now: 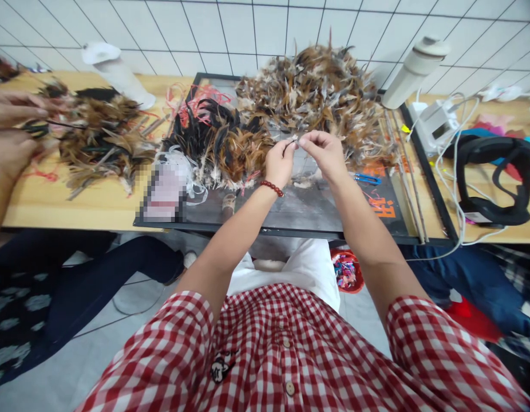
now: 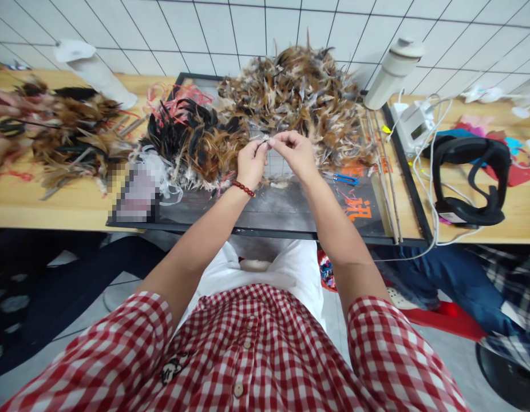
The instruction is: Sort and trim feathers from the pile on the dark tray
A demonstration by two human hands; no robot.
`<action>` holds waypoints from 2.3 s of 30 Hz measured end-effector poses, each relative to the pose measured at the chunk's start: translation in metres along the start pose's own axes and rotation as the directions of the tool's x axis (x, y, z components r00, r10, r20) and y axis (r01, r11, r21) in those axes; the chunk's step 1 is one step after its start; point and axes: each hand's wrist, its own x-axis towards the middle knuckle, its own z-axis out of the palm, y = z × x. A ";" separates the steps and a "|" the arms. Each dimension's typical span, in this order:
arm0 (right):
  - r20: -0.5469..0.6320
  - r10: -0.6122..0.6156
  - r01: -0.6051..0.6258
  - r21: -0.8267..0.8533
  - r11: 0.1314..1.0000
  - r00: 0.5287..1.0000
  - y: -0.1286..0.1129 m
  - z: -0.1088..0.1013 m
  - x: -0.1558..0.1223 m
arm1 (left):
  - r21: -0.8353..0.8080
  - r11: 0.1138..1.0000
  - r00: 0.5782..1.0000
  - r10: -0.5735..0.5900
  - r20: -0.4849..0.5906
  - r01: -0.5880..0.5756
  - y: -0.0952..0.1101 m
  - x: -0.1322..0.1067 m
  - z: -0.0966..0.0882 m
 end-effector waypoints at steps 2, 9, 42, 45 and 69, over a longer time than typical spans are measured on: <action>-0.001 0.003 -0.003 -0.003 1.000 1.000 0.000 0.002 -0.001 | -0.009 1.000 1.000 -0.009 -0.017 0.009 0.000 -0.001 0.000; -0.058 0.026 -0.023 0.053 0.998 0.998 0.013 -0.006 0.008 | 0.057 0.997 0.995 0.056 -0.086 -0.052 0.004 -0.004 0.003; 0.007 -0.139 0.138 -0.201 0.970 0.990 0.021 -0.021 0.012 | -0.345 0.929 0.990 -0.103 0.098 0.131 0.003 0.001 -0.005; 0.020 -0.206 0.206 -0.173 0.963 0.978 0.024 -0.019 0.015 | -0.387 0.903 0.981 -0.152 0.119 0.187 0.008 -0.003 -0.004; 0.134 -0.134 0.133 0.020 0.991 0.982 -0.008 -0.004 -0.002 | -0.364 0.920 0.982 -0.091 0.166 0.147 0.005 -0.001 -0.006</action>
